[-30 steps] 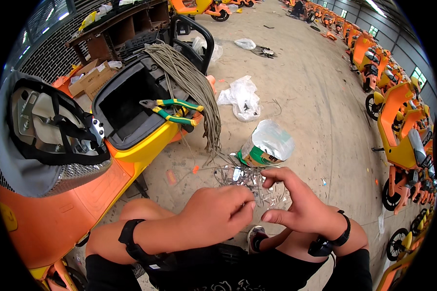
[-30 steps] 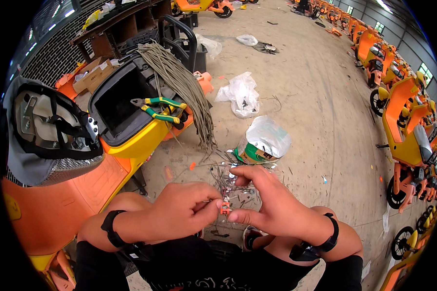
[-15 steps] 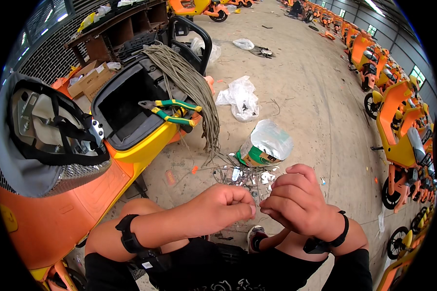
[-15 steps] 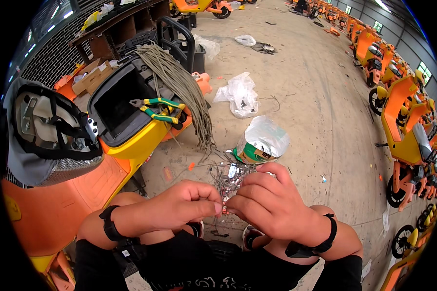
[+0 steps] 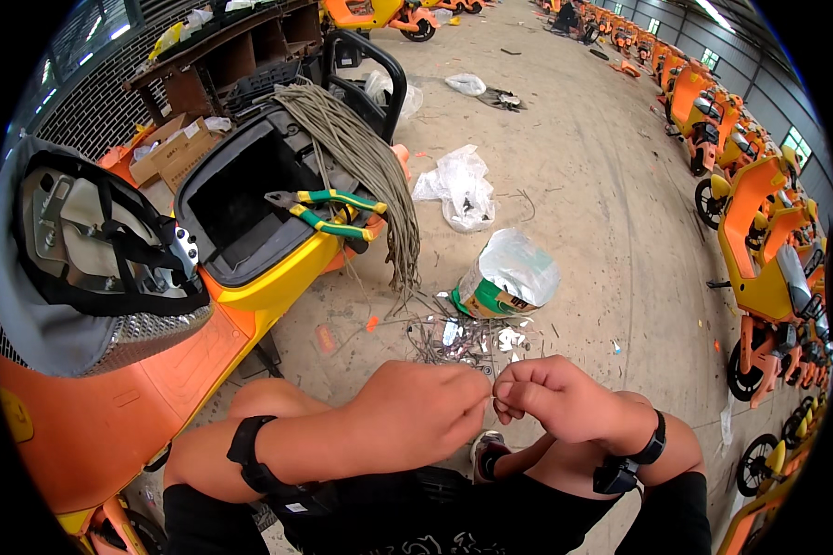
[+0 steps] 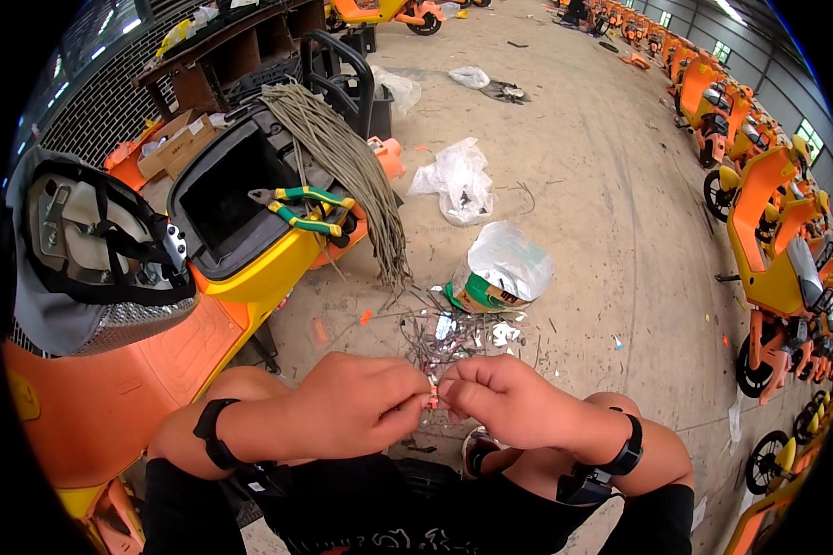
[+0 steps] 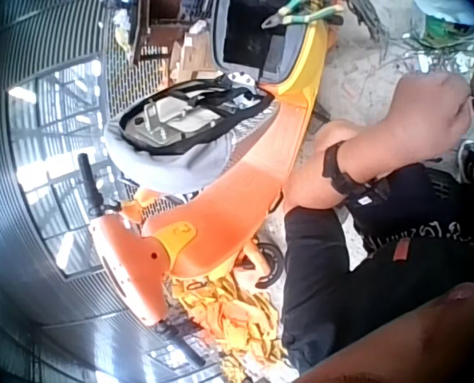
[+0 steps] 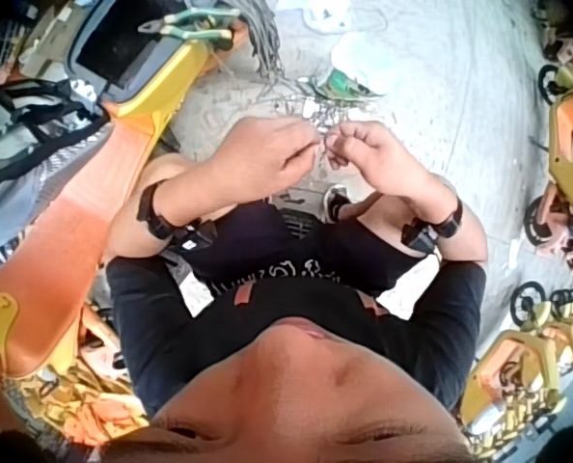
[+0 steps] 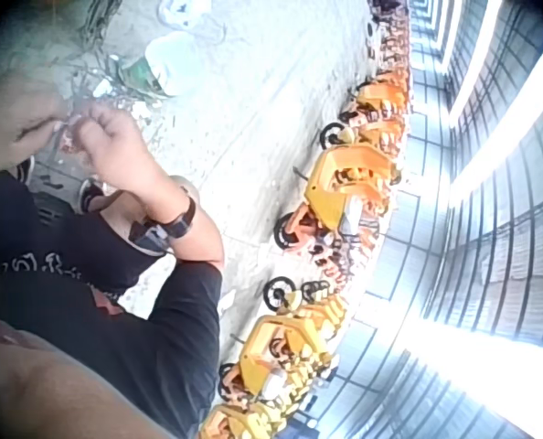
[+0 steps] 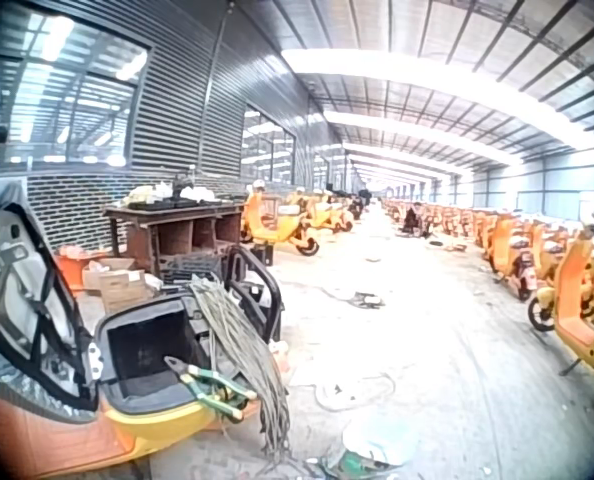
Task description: The person works with electrical wires on an orange scooter, using pliers to strip or cut them. They handle a bundle of wires and use the tool on specific segments.
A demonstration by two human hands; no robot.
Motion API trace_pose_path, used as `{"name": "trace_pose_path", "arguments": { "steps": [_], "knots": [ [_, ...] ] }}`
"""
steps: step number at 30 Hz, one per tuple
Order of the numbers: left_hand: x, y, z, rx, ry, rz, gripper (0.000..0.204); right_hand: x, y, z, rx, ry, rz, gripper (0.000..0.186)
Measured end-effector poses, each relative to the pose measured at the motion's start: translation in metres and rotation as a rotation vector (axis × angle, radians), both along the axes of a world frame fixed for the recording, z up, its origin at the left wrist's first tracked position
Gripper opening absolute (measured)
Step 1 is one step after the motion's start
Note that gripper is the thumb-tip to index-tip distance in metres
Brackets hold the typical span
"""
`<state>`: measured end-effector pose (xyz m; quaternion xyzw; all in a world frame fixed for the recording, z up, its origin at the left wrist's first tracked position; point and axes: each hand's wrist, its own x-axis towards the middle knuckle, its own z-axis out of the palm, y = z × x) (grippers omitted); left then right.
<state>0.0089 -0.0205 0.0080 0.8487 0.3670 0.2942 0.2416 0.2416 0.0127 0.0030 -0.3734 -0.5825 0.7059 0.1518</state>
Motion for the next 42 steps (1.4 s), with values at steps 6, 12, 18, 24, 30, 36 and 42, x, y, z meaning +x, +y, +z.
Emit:
{"name": "trace_pose_path", "arguments": {
  "steps": [6,12,18,24,30,36,42],
  "knots": [
    [0.001,-0.001,-0.001,0.216,0.103,-0.031,0.01,-0.001,0.002,0.005,-0.227,0.038,-0.015,0.022],
    [-0.002,0.002,0.015,-0.44,-0.133,0.107,0.013,-0.004,0.0,0.011,0.897,-0.074,-0.034,0.021],
    [-0.007,0.01,-0.003,-0.94,-0.452,-0.047,0.016,-0.001,0.009,0.015,1.652,-0.116,0.127,0.03],
    [-0.007,0.013,0.016,-1.245,-0.461,-0.057,0.019,0.003,0.002,0.023,1.808,-0.15,0.081,0.033],
    [-0.007,0.012,0.017,-1.218,-0.476,-0.073,0.018,0.003,0.002,0.022,1.746,-0.16,0.073,0.024],
    [-0.005,0.004,0.018,-0.79,-0.299,0.009,0.014,0.0,0.001,0.006,1.018,-0.03,0.013,0.011],
    [-0.002,-0.001,0.004,0.152,0.049,-0.01,0.012,-0.004,0.002,0.007,-0.169,0.07,-0.095,0.021]
  ]
}}
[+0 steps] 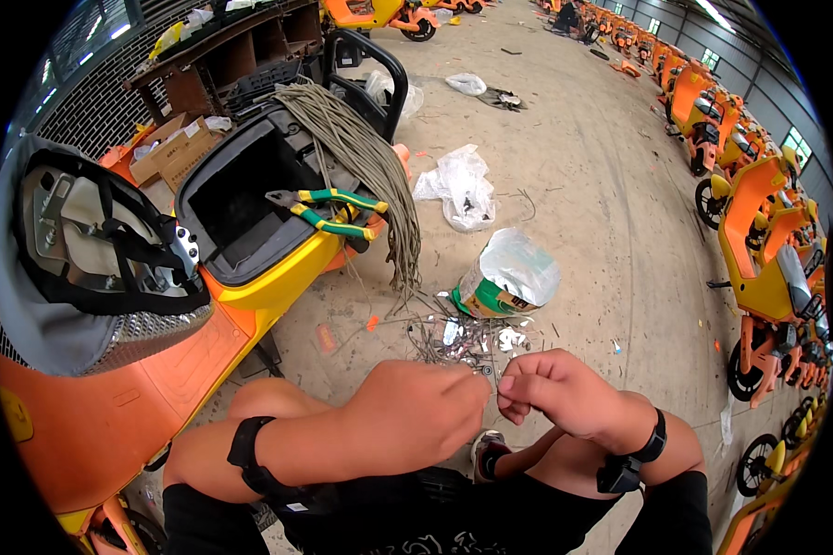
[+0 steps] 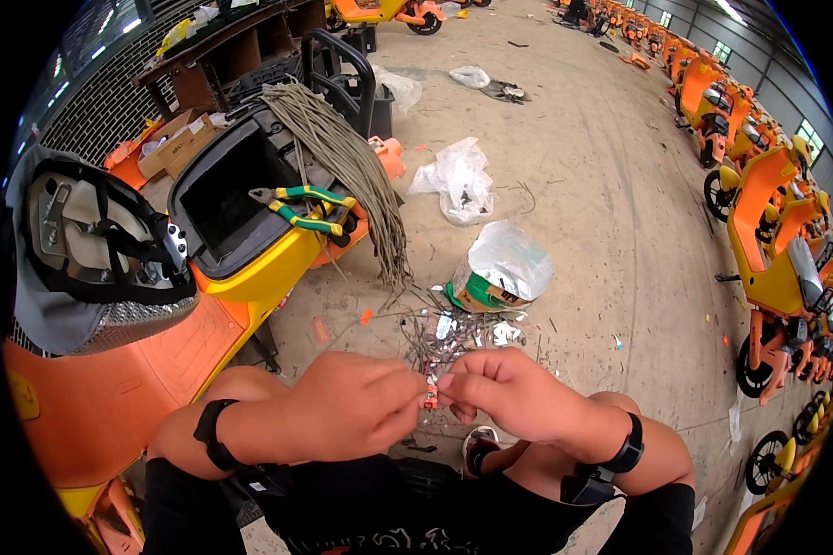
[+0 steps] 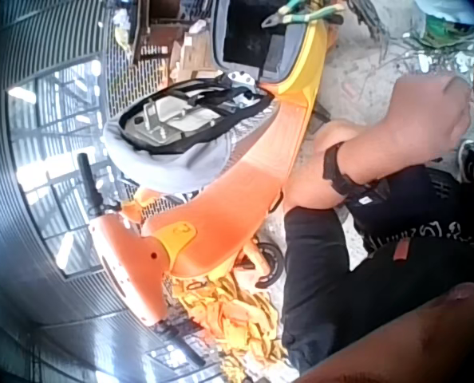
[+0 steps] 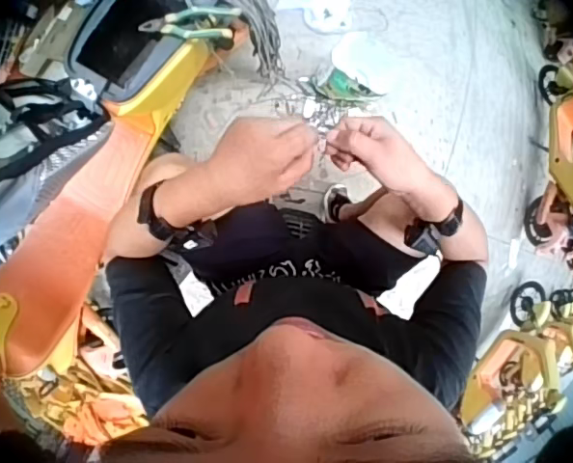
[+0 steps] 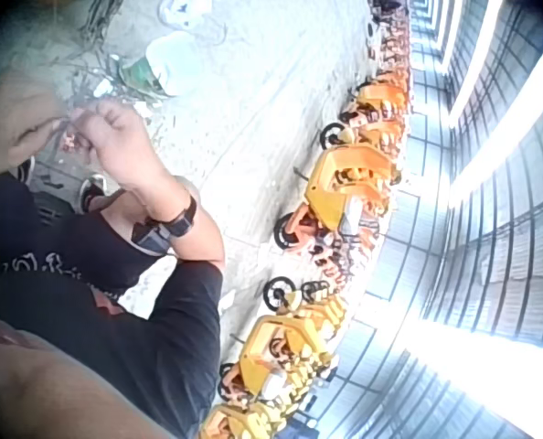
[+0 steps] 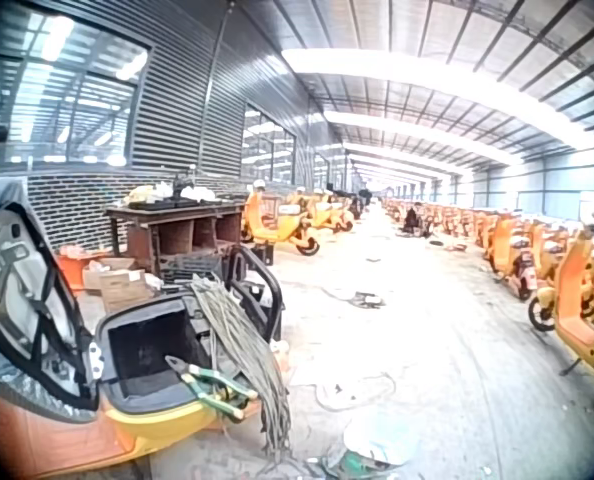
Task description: The person works with electrical wires on an orange scooter, using pliers to strip or cut them. They handle a bundle of wires and use the tool on specific segments.
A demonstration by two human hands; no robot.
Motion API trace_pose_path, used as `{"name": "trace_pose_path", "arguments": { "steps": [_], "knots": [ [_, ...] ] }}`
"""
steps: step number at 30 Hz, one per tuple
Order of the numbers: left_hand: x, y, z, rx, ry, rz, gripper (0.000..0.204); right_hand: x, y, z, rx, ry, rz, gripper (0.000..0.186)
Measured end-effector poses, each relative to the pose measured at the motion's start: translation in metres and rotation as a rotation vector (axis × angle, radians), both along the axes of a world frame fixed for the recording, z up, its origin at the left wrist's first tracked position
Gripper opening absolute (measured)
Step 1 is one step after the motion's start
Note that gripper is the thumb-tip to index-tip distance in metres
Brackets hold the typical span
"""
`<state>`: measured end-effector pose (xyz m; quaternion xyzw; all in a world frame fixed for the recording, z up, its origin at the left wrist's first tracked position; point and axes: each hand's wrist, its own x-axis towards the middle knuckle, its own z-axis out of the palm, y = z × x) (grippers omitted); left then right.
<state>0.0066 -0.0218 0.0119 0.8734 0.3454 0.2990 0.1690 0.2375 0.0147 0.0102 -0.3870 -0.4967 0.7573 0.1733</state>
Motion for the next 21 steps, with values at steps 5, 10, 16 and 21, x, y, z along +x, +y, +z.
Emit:
{"name": "trace_pose_path", "arguments": {
  "steps": [5,10,16,21],
  "knots": [
    [0.0,-0.001,0.0,0.292,0.136,-0.016,0.015,0.004,0.004,-0.001,-0.23,0.113,0.011,0.021],
    [0.0,-0.003,0.005,-0.307,-0.14,0.053,0.011,0.0,-0.001,0.006,0.919,-0.129,0.035,0.024],
    [-0.005,0.006,0.006,-1.014,-0.444,-0.009,0.016,0.005,0.005,0.015,1.795,-0.288,0.134,0.037],
    [-0.003,0.007,0.013,-1.15,-0.446,-0.022,0.016,0.006,0.002,0.016,1.86,-0.283,0.088,0.026]
  ]
}}
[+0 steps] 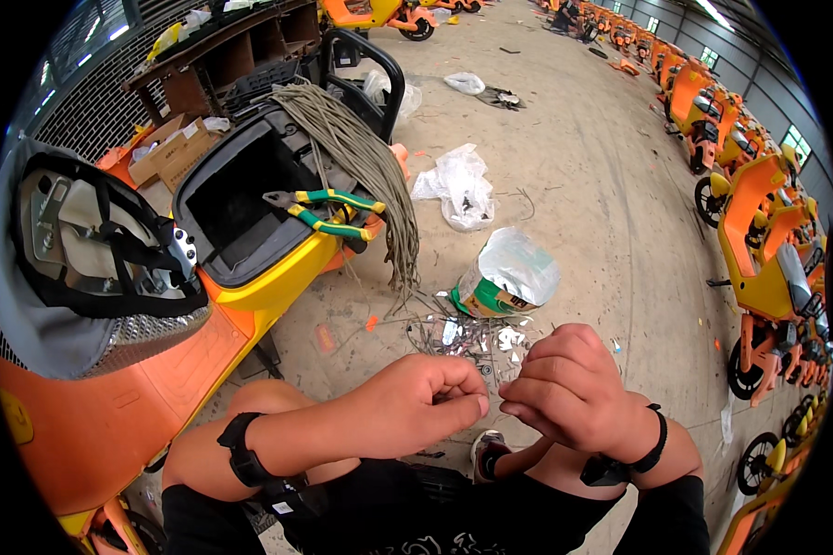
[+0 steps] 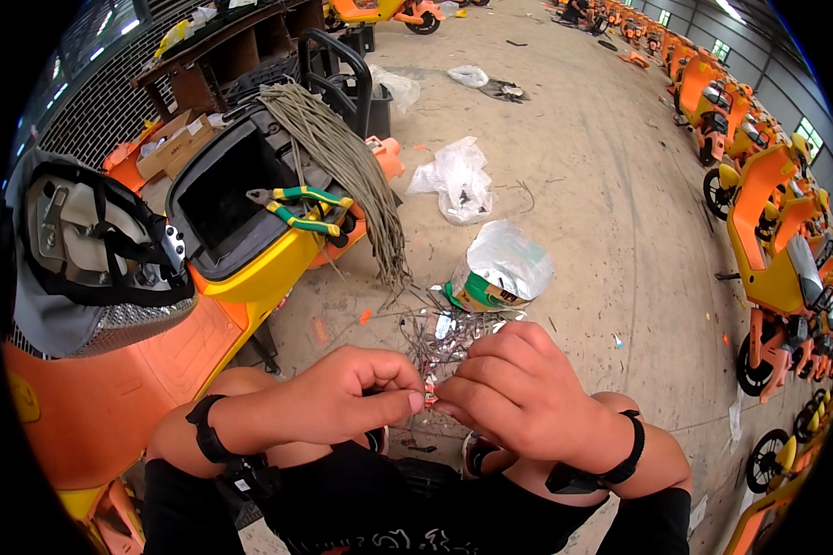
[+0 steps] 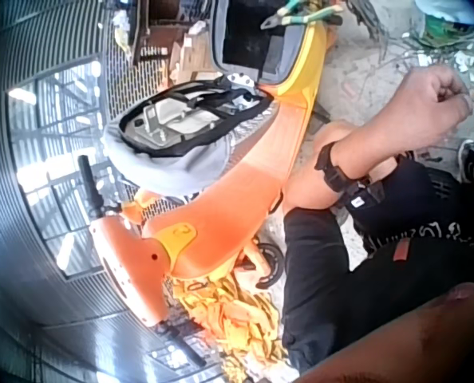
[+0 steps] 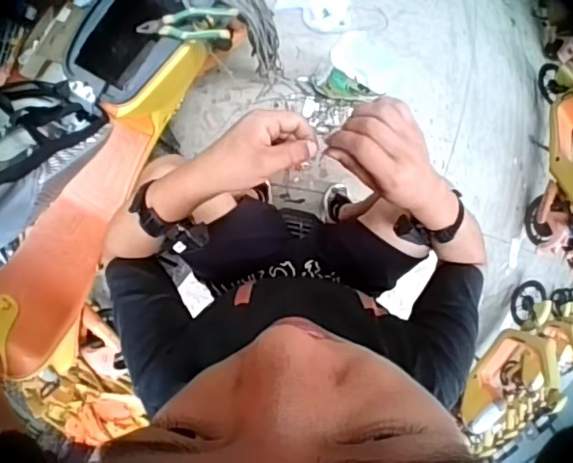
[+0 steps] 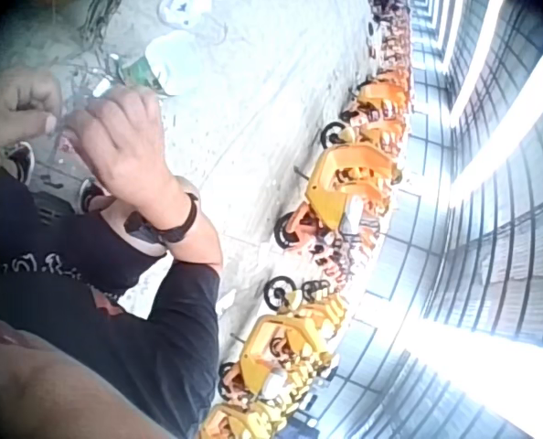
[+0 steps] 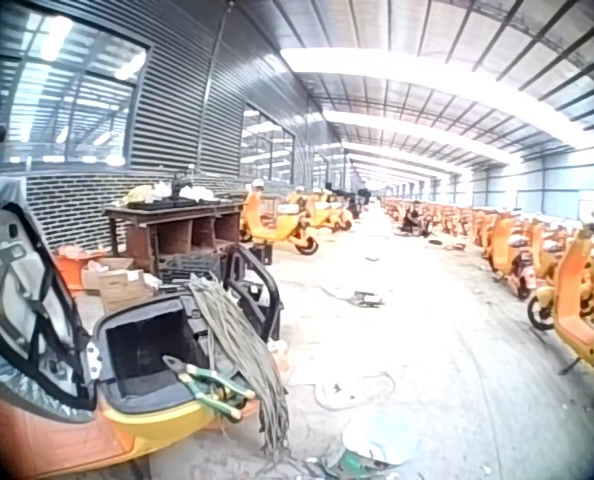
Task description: The person works with electrical wires on an orange scooter, using pliers to strip or cut them. They handle a bundle of wires and use the tool on specific segments.
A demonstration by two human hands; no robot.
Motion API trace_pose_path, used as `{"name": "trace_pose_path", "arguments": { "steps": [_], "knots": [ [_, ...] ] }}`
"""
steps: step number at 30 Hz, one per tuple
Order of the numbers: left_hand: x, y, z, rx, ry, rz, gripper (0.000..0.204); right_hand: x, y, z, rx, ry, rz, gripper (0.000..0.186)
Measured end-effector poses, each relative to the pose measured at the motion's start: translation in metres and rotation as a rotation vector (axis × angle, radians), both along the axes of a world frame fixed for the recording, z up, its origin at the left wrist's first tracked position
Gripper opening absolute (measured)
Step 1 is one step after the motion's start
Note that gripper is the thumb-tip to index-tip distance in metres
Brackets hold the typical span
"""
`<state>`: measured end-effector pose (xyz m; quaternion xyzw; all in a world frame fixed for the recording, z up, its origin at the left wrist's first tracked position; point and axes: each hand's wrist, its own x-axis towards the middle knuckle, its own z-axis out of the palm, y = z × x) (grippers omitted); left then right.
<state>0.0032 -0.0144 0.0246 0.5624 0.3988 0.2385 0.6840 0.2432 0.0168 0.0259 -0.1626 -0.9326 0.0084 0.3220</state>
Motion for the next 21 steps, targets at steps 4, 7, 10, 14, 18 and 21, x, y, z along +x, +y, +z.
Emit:
{"name": "trace_pose_path", "arguments": {
  "steps": [4,7,10,14,18,21],
  "knots": [
    [0.001,-0.002,0.004,0.062,0.058,0.033,0.016,0.001,-0.001,-0.01,-0.285,0.055,-0.012,0.014],
    [0.004,-0.005,-0.001,0.652,0.255,0.054,0.012,0.0,-0.006,-0.012,-0.84,0.105,-0.118,0.015],
    [0.003,-0.006,-0.014,1.112,0.416,0.039,0.011,-0.007,-0.011,-0.005,-1.531,0.177,-0.248,0.026],
    [0.005,-0.01,-0.011,1.458,0.618,-0.022,0.012,-0.003,-0.002,-0.016,-1.968,0.292,-0.133,0.035],
    [0.006,-0.011,-0.018,1.311,0.515,0.076,0.011,-0.001,0.002,-0.019,-1.74,0.202,-0.133,0.028],
    [0.006,-0.009,-0.009,0.831,0.379,0.133,0.011,-0.005,-0.002,-0.022,-0.846,0.217,-0.098,0.021]
  ]
}}
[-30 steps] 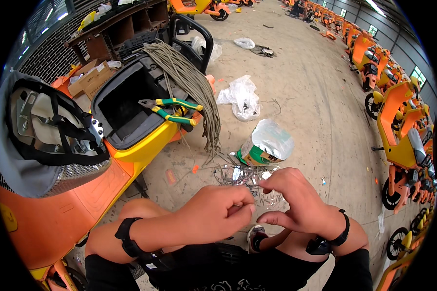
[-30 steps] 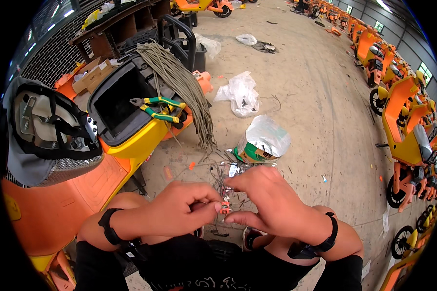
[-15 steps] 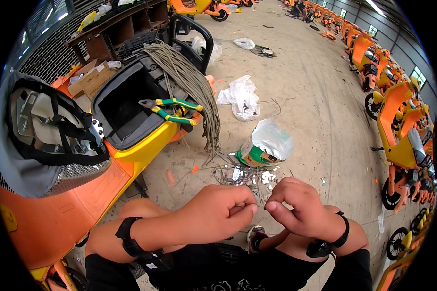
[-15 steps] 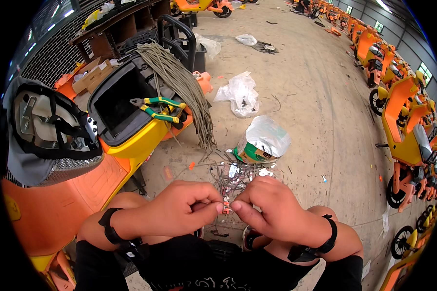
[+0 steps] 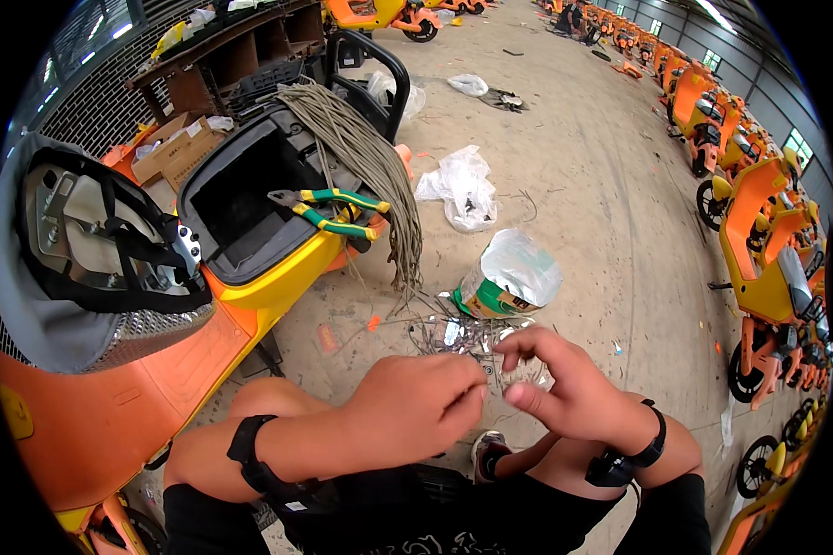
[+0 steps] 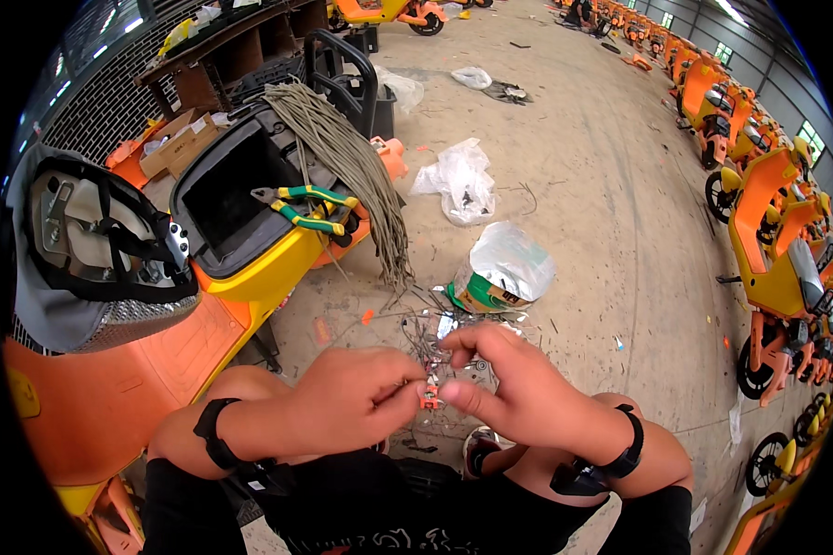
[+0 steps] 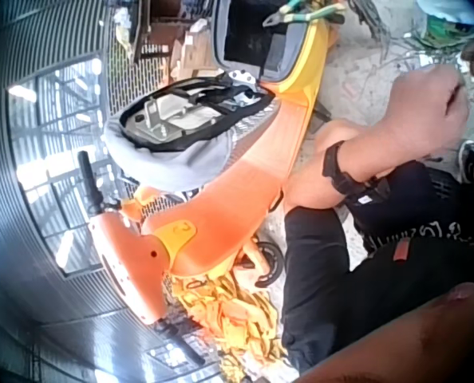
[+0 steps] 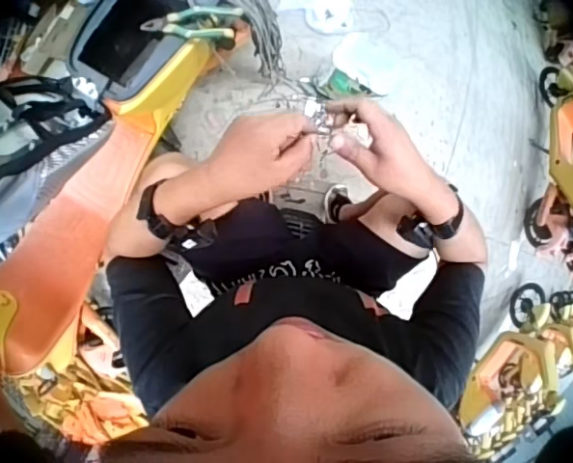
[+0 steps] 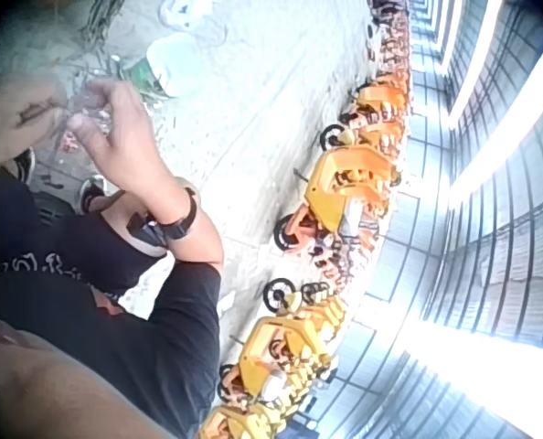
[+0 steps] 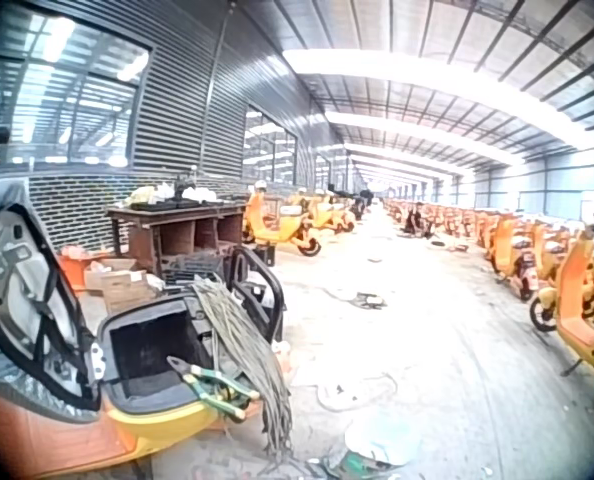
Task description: The person works with electrical wires on an orange scooter, using pliers to strip or cut them. They handle a bundle of wires and use the tool on specific segments.
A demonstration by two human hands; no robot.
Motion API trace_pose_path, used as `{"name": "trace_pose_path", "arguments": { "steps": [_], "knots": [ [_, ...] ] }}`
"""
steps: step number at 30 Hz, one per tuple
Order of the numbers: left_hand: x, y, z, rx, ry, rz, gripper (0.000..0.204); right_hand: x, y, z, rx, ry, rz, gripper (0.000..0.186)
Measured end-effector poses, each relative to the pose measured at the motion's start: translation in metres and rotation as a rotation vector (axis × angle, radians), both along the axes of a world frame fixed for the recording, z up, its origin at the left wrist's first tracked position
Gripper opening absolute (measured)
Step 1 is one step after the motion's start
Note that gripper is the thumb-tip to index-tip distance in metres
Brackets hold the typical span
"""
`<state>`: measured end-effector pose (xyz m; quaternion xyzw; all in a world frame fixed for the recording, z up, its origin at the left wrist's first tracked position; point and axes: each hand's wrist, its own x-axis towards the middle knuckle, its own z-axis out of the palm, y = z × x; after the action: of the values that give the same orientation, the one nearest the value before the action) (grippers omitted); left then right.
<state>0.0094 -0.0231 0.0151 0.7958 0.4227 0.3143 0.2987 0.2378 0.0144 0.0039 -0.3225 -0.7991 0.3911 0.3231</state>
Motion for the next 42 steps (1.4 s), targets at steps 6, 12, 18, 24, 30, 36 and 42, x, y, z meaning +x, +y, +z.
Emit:
{"name": "trace_pose_path", "arguments": {
  "steps": [6,12,18,24,30,36,42],
  "knots": [
    [-0.006,0.012,-0.005,-0.742,-0.401,-0.081,0.017,0.007,0.01,0.016,0.828,-0.24,0.126,0.034],
    [-0.008,0.015,0.0,-0.915,-0.452,-0.17,0.017,0.01,0.004,0.024,0.926,-0.257,0.106,0.031],
    [-0.008,0.013,-0.003,-0.876,-0.455,-0.152,0.018,0.006,0.001,0.024,0.874,-0.22,0.045,0.025],
    [-0.005,0.003,0.007,-0.369,-0.161,-0.063,0.012,0.006,-0.003,0.007,0.109,-0.127,0.011,0.015],
    [-0.004,-0.001,-0.004,0.319,0.146,-0.081,0.013,0.005,0.002,0.009,-1.058,0.148,0.087,0.031],
    [-0.002,-0.003,0.001,0.046,0.03,0.001,0.011,0.001,-0.002,0.006,-0.599,0.044,-0.019,0.02],
    [-0.009,0.005,0.008,-0.724,-0.306,-0.031,0.016,0.0,0.006,0.018,0.711,-0.226,0.111,0.03]
  ]
}}
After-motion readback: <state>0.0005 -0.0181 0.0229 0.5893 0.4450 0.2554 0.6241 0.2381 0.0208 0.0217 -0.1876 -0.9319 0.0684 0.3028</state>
